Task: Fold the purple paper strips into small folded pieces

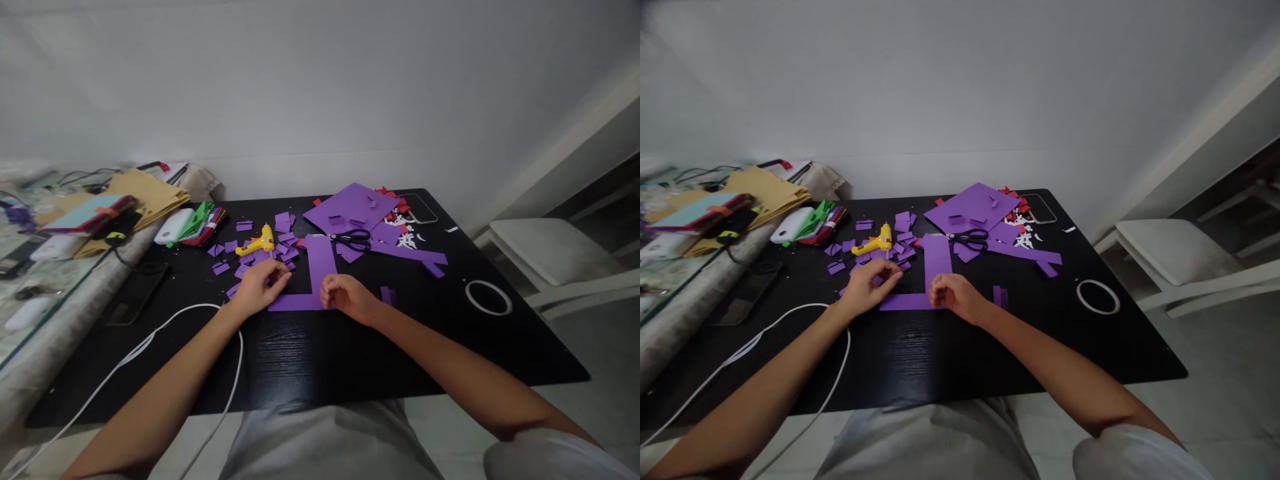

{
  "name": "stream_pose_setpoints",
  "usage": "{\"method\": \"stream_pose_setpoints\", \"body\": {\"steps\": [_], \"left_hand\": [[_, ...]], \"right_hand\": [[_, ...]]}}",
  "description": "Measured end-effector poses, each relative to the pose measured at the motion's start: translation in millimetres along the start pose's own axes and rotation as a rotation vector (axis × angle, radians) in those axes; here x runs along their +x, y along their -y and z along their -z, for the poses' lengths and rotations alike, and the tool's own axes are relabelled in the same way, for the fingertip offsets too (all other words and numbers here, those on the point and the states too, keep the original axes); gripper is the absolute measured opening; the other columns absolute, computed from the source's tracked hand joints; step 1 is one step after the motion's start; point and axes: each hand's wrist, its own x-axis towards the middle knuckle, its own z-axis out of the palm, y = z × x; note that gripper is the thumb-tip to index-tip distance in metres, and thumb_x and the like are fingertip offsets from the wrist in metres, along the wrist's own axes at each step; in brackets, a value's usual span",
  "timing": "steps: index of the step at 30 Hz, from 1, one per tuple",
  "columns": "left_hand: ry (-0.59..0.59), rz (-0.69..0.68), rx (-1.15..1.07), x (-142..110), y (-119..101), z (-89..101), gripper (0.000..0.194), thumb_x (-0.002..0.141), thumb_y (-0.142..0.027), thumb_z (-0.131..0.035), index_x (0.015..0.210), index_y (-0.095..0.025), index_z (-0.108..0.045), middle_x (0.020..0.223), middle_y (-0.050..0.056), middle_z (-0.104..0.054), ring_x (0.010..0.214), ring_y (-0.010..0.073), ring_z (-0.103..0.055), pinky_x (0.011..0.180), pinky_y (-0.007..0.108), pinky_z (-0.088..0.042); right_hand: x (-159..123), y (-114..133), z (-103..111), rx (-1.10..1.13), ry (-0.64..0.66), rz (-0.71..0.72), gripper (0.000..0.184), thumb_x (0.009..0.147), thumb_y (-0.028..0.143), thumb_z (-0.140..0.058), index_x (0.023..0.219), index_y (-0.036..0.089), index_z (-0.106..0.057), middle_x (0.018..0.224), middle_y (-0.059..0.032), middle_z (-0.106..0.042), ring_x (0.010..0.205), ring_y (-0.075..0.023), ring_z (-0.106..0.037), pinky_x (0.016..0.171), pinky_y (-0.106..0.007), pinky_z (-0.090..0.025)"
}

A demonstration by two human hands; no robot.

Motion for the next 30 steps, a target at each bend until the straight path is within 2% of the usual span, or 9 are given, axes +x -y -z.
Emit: {"method": "stream_pose_setpoints", "body": {"steps": [12, 15, 18, 25, 30], "left_hand": [[0.023, 0.002, 0.001, 1, -1, 0.5, 0.012, 0.095, -0.028, -0.058, 0.093, -0.019, -0.066, 0.083, 0.003, -0.071, 0.068, 0.0135, -0.064, 0.061, 0.025, -0.051], [0.036, -0.005, 0.021, 1, -1, 0.5, 0.012, 0.095, -0.028, -0.058, 0.094, -0.019, -0.066, 0.084, 0.003, -0.072, 0.067, 0.0135, -0.063, 0.063, 0.025, -0.051], [0.043, -0.003, 0.031, 0, 0, 0.2, 0.012, 0.096, -0.028, -0.059, 0.095, -0.019, -0.067, 0.085, 0.003, -0.072, 0.067, 0.0136, -0.063, 0.064, 0.026, -0.051], [0.051, 0.002, 0.019, 0, 2, -0.3, 0.011, 0.095, -0.026, -0.058, 0.095, -0.019, -0.067, 0.085, 0.003, -0.072, 0.069, 0.014, -0.064, 0.063, 0.026, -0.051], [0.063, -0.015, 0.009, 0, -7, 1.7, 0.01, 0.095, -0.024, -0.059, 0.094, -0.019, -0.067, 0.084, 0.004, -0.071, 0.071, 0.0148, -0.065, 0.065, 0.027, -0.052]], "right_hand": [[-5, 3, -7, -0.033, -0.011, 0.076, 0.01, 0.071, 0.023, -0.068, 0.066, 0.015, -0.064, 0.067, -0.0039, -0.065, 0.063, -0.0157, -0.061, 0.069, -0.031, -0.049], [-5, 3, -8, -0.041, -0.034, 0.085, 0.003, 0.066, 0.017, -0.067, 0.066, 0.015, -0.067, 0.067, -0.0036, -0.066, 0.064, -0.015, -0.062, 0.071, -0.03, -0.049], [-6, 3, -8, -0.048, -0.047, 0.098, 0.004, 0.063, 0.013, -0.066, 0.066, 0.014, -0.069, 0.068, -0.0034, -0.066, 0.064, -0.0145, -0.062, 0.072, -0.03, -0.05], [-7, 2, -10, -0.029, -0.016, 0.055, 0.012, 0.073, 0.025, -0.071, 0.07, 0.013, -0.069, 0.07, -0.0051, -0.068, 0.065, -0.0162, -0.064, 0.071, -0.032, -0.051], [-6, 0, -10, -0.07, -0.02, 0.069, 0.014, 0.071, 0.026, -0.076, 0.07, 0.014, -0.069, 0.07, -0.0035, -0.069, 0.066, -0.0147, -0.064, 0.073, -0.031, -0.051]]}}
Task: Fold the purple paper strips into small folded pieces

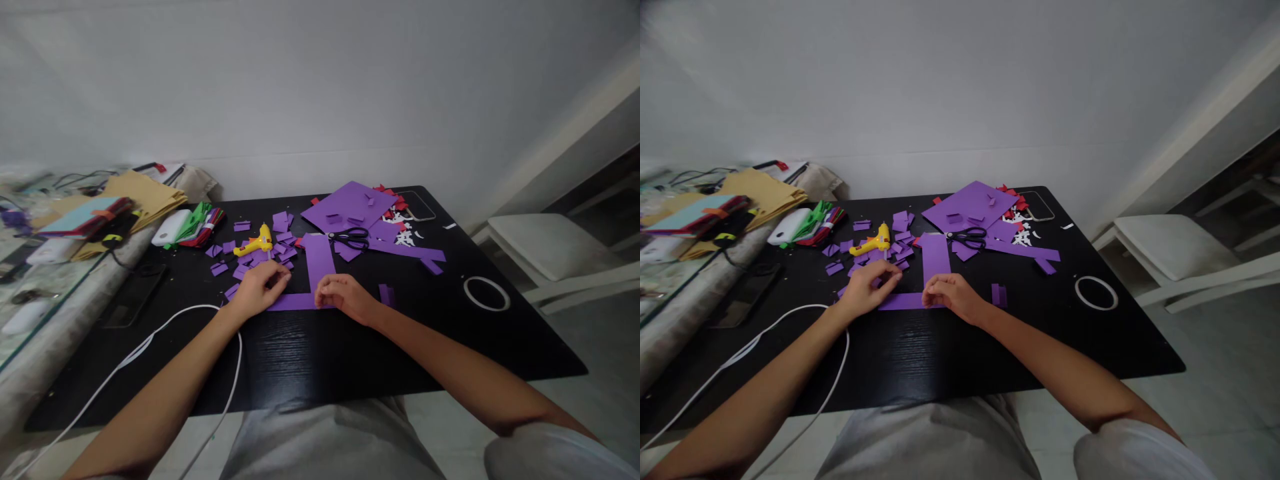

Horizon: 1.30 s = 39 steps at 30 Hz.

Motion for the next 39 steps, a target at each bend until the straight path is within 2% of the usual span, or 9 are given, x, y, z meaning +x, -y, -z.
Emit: {"method": "stream_pose_setpoints", "body": {"steps": [3, 6, 11, 16, 20, 25, 33, 39], "left_hand": [[0.019, -0.027, -0.076, -1, -16, 0.7, 0.011, 0.095, -0.024, -0.06, 0.102, -0.019, -0.066, 0.09, 0.005, -0.071, 0.076, 0.0155, -0.067, 0.07, 0.028, -0.055], [0.046, -0.04, -0.18, -1, -35, 0.1, 0.017, 0.093, -0.023, -0.063, 0.11, -0.02, -0.064, 0.108, 0.009, -0.071, 0.091, 0.0187, -0.069, 0.077, 0.032, -0.059], [0.067, -0.087, -0.26, -2, -50, -2.6, 0.014, 0.09, -0.018, -0.066, 0.103, -0.021, -0.063, 0.107, 0.008, -0.073, 0.1, 0.0204, -0.07, 0.088, 0.036, -0.058], [0.138, -0.121, -0.265, -1, -52, -3.2, 0.017, 0.09, -0.013, -0.062, 0.105, -0.022, -0.065, 0.107, 0.007, -0.073, 0.101, 0.0198, -0.07, 0.089, 0.035, -0.057], [0.166, -0.148, -0.225, -1, -51, -1.8, 0.015, 0.092, -0.013, -0.058, 0.102, -0.021, -0.066, 0.103, 0.008, -0.074, 0.097, 0.02, -0.07, 0.087, 0.035, -0.058], [0.2, -0.165, -0.196, -2, -51, -3.0, 0.016, 0.092, -0.011, -0.057, 0.1, -0.022, -0.066, 0.1, 0.007, -0.073, 0.096, 0.0198, -0.069, 0.087, 0.035, -0.057], [0.19, -0.146, -0.203, -4, -48, -6.2, 0.012, 0.096, -0.014, -0.057, 0.103, -0.022, -0.063, 0.098, 0.006, -0.07, 0.093, 0.0184, -0.069, 0.084, 0.033, -0.057], [0.229, -0.164, -0.209, -3, -48, -6.5, 0.016, 0.096, -0.013, -0.057, 0.108, -0.022, -0.061, 0.109, 0.008, -0.069, 0.105, 0.0196, -0.066, 0.092, 0.034, -0.055]], "right_hand": [[0, -3, -1, -0.023, -0.016, -0.013, 0.017, 0.07, 0.028, -0.08, 0.073, 0.014, -0.073, 0.073, -0.0043, -0.072, 0.069, -0.0148, -0.066, 0.077, -0.032, -0.052], [1, -5, -1, -0.049, -0.042, -0.055, 0.024, 0.069, 0.033, -0.085, 0.08, 0.013, -0.077, 0.08, -0.0067, -0.075, 0.074, -0.0156, -0.069, 0.079, -0.033, -0.053], [2, -5, -1, -0.085, -0.041, -0.083, 0.028, 0.069, 0.036, -0.085, 0.082, 0.013, -0.078, 0.08, -0.0067, -0.075, 0.071, -0.0145, -0.066, 0.074, -0.031, -0.052], [2, -3, -2, -0.147, -0.045, -0.074, 0.017, 0.07, 0.03, -0.079, 0.067, 0.014, -0.073, 0.062, -0.0004, -0.064, 0.056, -0.0096, -0.052, 0.058, -0.026, -0.043], [1, -2, -2, -0.15, -0.038, -0.1, 0.016, 0.071, 0.029, -0.078, 0.07, 0.014, -0.073, 0.055, 0.0026, -0.056, 0.053, -0.0094, -0.046, 0.056, -0.026, -0.039], [1, 0, -3, -0.162, -0.03, -0.125, 0.017, 0.07, 0.03, -0.078, 0.07, 0.014, -0.073, 0.056, 0.0024, -0.055, 0.054, -0.0093, -0.045, 0.055, -0.026, -0.039], [1, 2, -3, -0.179, -0.051, -0.148, 0.015, 0.07, 0.028, -0.076, 0.072, 0.013, -0.074, 0.057, 0.0023, -0.056, 0.054, -0.0095, -0.047, 0.056, -0.026, -0.041], [1, 2, -2, -0.192, -0.051, -0.156, 0.013, 0.069, 0.026, -0.073, 0.066, 0.015, -0.07, 0.058, 0.0023, -0.056, 0.054, -0.0097, -0.048, 0.057, -0.026, -0.041]]}}
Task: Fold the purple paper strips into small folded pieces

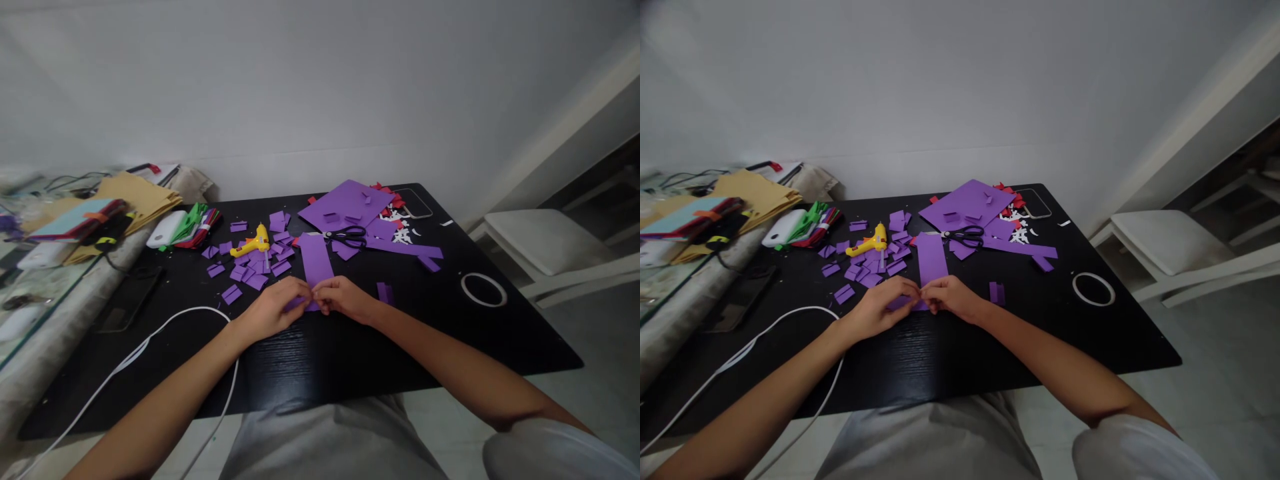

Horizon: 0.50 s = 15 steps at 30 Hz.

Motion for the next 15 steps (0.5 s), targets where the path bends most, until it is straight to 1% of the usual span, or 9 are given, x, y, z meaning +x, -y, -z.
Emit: {"method": "stream_pose_setpoints", "body": {"steps": [4, 10, 15], "left_hand": [[0.003, 0.009, -0.001, -0.3, 1.0, -0.3, 0.012, 0.096, -0.013, -0.056, 0.104, -0.021, -0.062, 0.105, 0.007, -0.069, 0.102, 0.0189, -0.067, 0.09, 0.033, -0.055], [-0.024, -0.001, 0.015, -1.5, 1.8, -0.8, 0.011, 0.098, -0.014, -0.055, 0.105, -0.02, -0.062, 0.102, 0.007, -0.069, 0.098, 0.0178, -0.067, 0.088, 0.031, -0.056], [-0.009, -0.011, 0.026, -1.3, 2.2, -0.6, 0.015, 0.099, -0.014, -0.056, 0.112, -0.02, -0.062, 0.109, 0.008, -0.068, 0.106, 0.0179, -0.065, 0.093, 0.032, -0.054]], "right_hand": [[0.4, 0.4, -0.8, -0.001, -0.009, -0.007, 0.013, 0.068, 0.027, -0.074, 0.068, 0.014, -0.072, 0.058, 0.0021, -0.056, 0.055, -0.0101, -0.048, 0.057, -0.026, -0.042], [-1.0, 2.2, -1.2, 0.007, -0.014, -0.011, 0.019, 0.067, 0.031, -0.078, 0.071, 0.013, -0.072, 0.058, 0.0025, -0.056, 0.056, -0.0096, -0.048, 0.057, -0.026, -0.041], [-1.4, 2.7, -0.8, 0.02, -0.007, -0.007, 0.02, 0.067, 0.031, -0.079, 0.069, 0.014, -0.07, 0.06, 0.002, -0.056, 0.057, -0.0099, -0.048, 0.058, -0.026, -0.041]]}}
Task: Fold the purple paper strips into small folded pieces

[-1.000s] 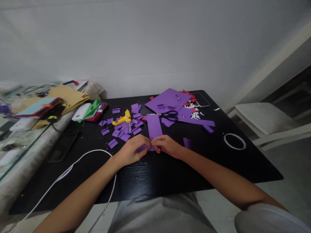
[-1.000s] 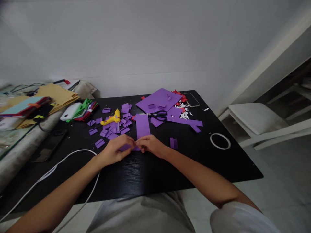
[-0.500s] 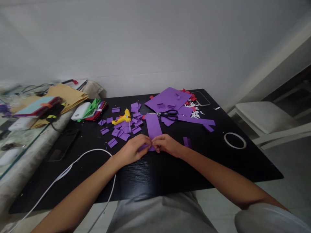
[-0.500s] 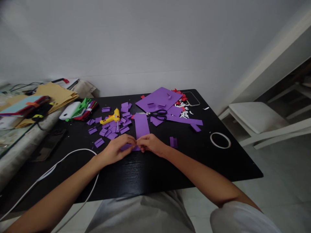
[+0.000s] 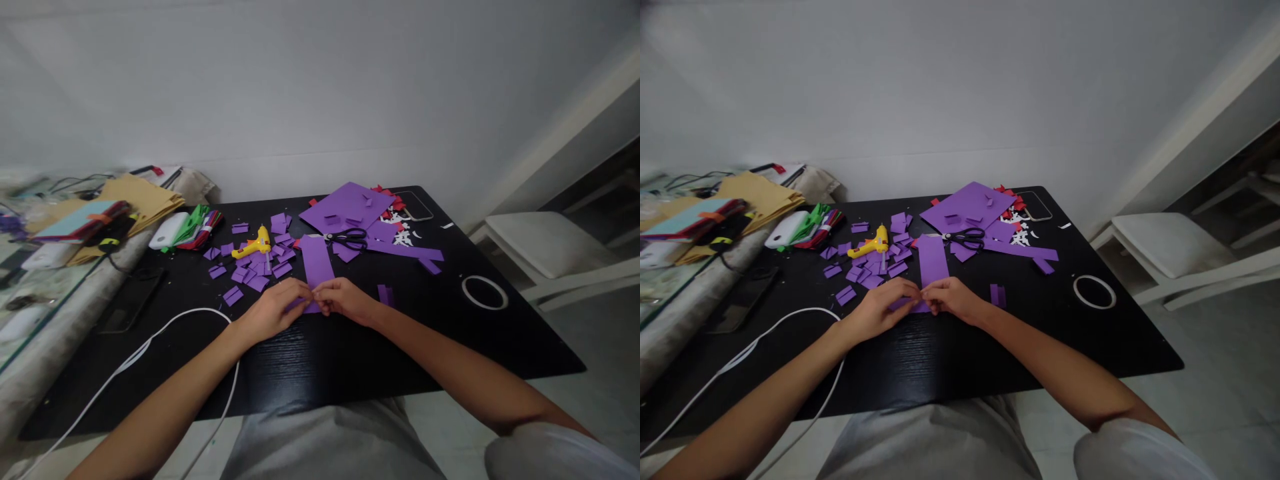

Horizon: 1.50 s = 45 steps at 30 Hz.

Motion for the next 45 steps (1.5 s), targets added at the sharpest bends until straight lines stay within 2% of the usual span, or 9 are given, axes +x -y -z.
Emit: {"method": "stream_pose_setpoints", "body": {"steps": [9, 14, 20, 25, 33, 39, 45], "left_hand": [[0.03, 0.007, 0.005, 2.1, -4.1, 3.2, 0.015, 0.099, -0.012, -0.054, 0.11, -0.019, -0.061, 0.109, 0.008, -0.067, 0.106, 0.0178, -0.064, 0.093, 0.032, -0.055], [0.017, 0.019, 0.001, 0.4, -1.7, 2.2, 0.012, 0.099, -0.014, -0.055, 0.107, -0.02, -0.061, 0.105, 0.007, -0.067, 0.102, 0.0178, -0.065, 0.09, 0.032, -0.055], [0.011, 0.003, 0.001, 1.5, -0.2, 1.2, 0.016, 0.099, -0.015, -0.055, 0.113, -0.02, -0.061, 0.112, 0.008, -0.069, 0.108, 0.0183, -0.065, 0.095, 0.033, -0.055], [0.003, 0.0, 0.007, 1.6, -1.0, 2.0, 0.012, 0.099, -0.015, -0.056, 0.108, -0.02, -0.063, 0.104, 0.007, -0.07, 0.101, 0.0174, -0.066, 0.09, 0.031, -0.055], [-0.006, -0.001, -0.006, 1.3, 0.3, 0.4, 0.015, 0.098, -0.014, -0.056, 0.109, -0.02, -0.063, 0.111, 0.008, -0.07, 0.107, 0.0182, -0.067, 0.094, 0.032, -0.055], [-0.013, 0.006, -0.006, 0.5, 0.1, 1.1, 0.011, 0.099, -0.015, -0.056, 0.106, -0.019, -0.063, 0.103, 0.007, -0.07, 0.1, 0.0177, -0.067, 0.089, 0.032, -0.056], [-0.023, 0.006, -0.005, 0.6, 1.2, 0.6, 0.012, 0.099, -0.016, -0.055, 0.107, -0.02, -0.063, 0.106, 0.008, -0.07, 0.102, 0.0179, -0.066, 0.091, 0.033, -0.056]], "right_hand": [[0.9, -0.4, 0.0, 0.0, -0.002, -0.004, 0.019, 0.066, 0.03, -0.079, 0.068, 0.013, -0.07, 0.06, 0.0019, -0.056, 0.057, -0.0099, -0.048, 0.058, -0.027, -0.041], [0.7, -0.1, 0.5, -0.013, -0.004, -0.006, 0.021, 0.067, 0.031, -0.079, 0.071, 0.013, -0.071, 0.06, 0.0018, -0.056, 0.058, -0.01, -0.048, 0.058, -0.027, -0.041], [0.8, -0.4, 0.7, 0.001, 0.002, -0.001, 0.02, 0.066, 0.031, -0.08, 0.068, 0.013, -0.07, 0.061, 0.0018, -0.056, 0.058, -0.01, -0.049, 0.058, -0.027, -0.041], [1.2, -0.8, 1.1, -0.016, 0.006, -0.002, 0.023, 0.067, 0.034, -0.081, 0.068, 0.013, -0.071, 0.061, 0.0016, -0.056, 0.058, -0.0099, -0.049, 0.058, -0.027, -0.041], [1.1, -1.2, 1.2, 0.005, 0.004, -0.005, 0.023, 0.065, 0.033, -0.082, 0.066, 0.013, -0.069, 0.06, 0.0016, -0.057, 0.057, -0.0099, -0.049, 0.058, -0.026, -0.042], [1.1, -0.9, 1.0, -0.007, 0.003, -0.013, 0.026, 0.066, 0.035, -0.083, 0.068, 0.013, -0.07, 0.06, 0.0015, -0.057, 0.058, -0.0097, -0.049, 0.059, -0.026, -0.042], [2.2, -2.4, 2.6, -0.007, 0.0, -0.007, 0.025, 0.066, 0.035, -0.083, 0.067, 0.013, -0.07, 0.061, 0.0011, -0.058, 0.058, -0.0096, -0.049, 0.058, -0.026, -0.041]]}}
